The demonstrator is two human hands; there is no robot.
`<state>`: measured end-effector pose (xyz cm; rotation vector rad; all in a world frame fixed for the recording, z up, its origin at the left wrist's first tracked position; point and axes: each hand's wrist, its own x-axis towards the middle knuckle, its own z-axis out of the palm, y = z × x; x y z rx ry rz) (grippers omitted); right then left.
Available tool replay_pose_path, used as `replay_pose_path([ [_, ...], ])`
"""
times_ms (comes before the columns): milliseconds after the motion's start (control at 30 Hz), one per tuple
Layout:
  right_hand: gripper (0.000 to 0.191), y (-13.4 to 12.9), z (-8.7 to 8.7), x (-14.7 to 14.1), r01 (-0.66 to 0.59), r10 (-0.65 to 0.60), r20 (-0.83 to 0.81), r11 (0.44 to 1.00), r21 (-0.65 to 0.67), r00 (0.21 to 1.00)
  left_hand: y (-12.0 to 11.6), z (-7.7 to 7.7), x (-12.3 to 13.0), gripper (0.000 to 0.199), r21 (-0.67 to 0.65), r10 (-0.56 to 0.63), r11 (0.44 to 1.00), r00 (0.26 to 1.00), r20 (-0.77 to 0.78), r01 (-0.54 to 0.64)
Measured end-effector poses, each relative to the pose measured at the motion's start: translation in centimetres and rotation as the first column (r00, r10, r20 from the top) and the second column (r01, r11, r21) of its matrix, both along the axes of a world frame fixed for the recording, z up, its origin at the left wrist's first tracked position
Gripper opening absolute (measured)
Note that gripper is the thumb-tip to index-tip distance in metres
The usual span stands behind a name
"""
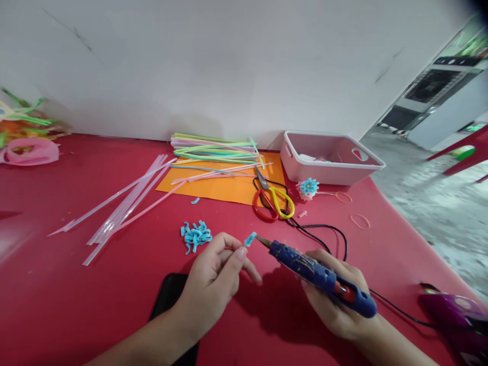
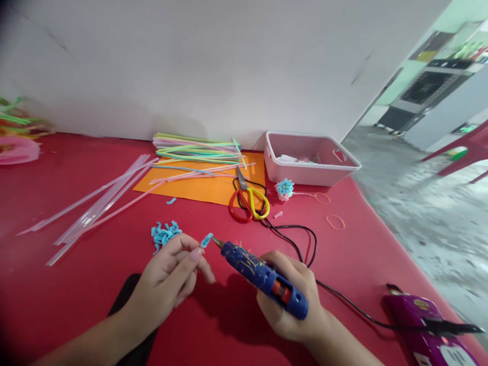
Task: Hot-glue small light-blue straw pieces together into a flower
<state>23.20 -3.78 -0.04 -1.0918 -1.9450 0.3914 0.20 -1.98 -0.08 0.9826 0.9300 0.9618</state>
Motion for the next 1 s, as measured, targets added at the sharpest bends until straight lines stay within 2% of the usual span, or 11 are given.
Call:
replay_pose_path([
  [200, 0.012, -0.1, 0.0, 0.0, 0.014, -0.014, 0.022, 1.0, 0.015, 1.0, -0.1, -0.5, 0.0, 0.035, -0.052, -0.001, 0.999, 0.999, 0.05, 0.003],
  [467, 0.015, -0.2, -0.9, 0.5, 0.004, -0.004, 0.011, 1.0, 0.009, 1.0, 0.1, 0.9, 0.0, 0.039, -0.091, -0.035, 0.995, 0.999, 0.029, 0.037],
  [600, 0.012, -0.4, -1.2, 0.5, -0.003, 0.003, 0.004, 1.0, -0.002, 1.0, 0.1, 1.0, 0.0, 0.039, -0.116, -0.031, 0.993, 0.999, 0.038, 0.035],
  [767, 0.008, -0.5, -0.7, 0.3, 0.057, -0.058, -0.023, 0.998, -0.04, 0.998, 0.0, 0.9, 0.0, 0.036, -0.145, -0.061, 0.987, 0.998, 0.033, 0.065],
  [1000, 0.023, -0.2, 0.1, 0.1, -0.014, 0.013, 0.035, 1.0, 0.018, 0.999, 0.1, 0.7, 0.0, 0.035, -0.125, -0.066, 0.99, 0.997, 0.027, 0.069],
])
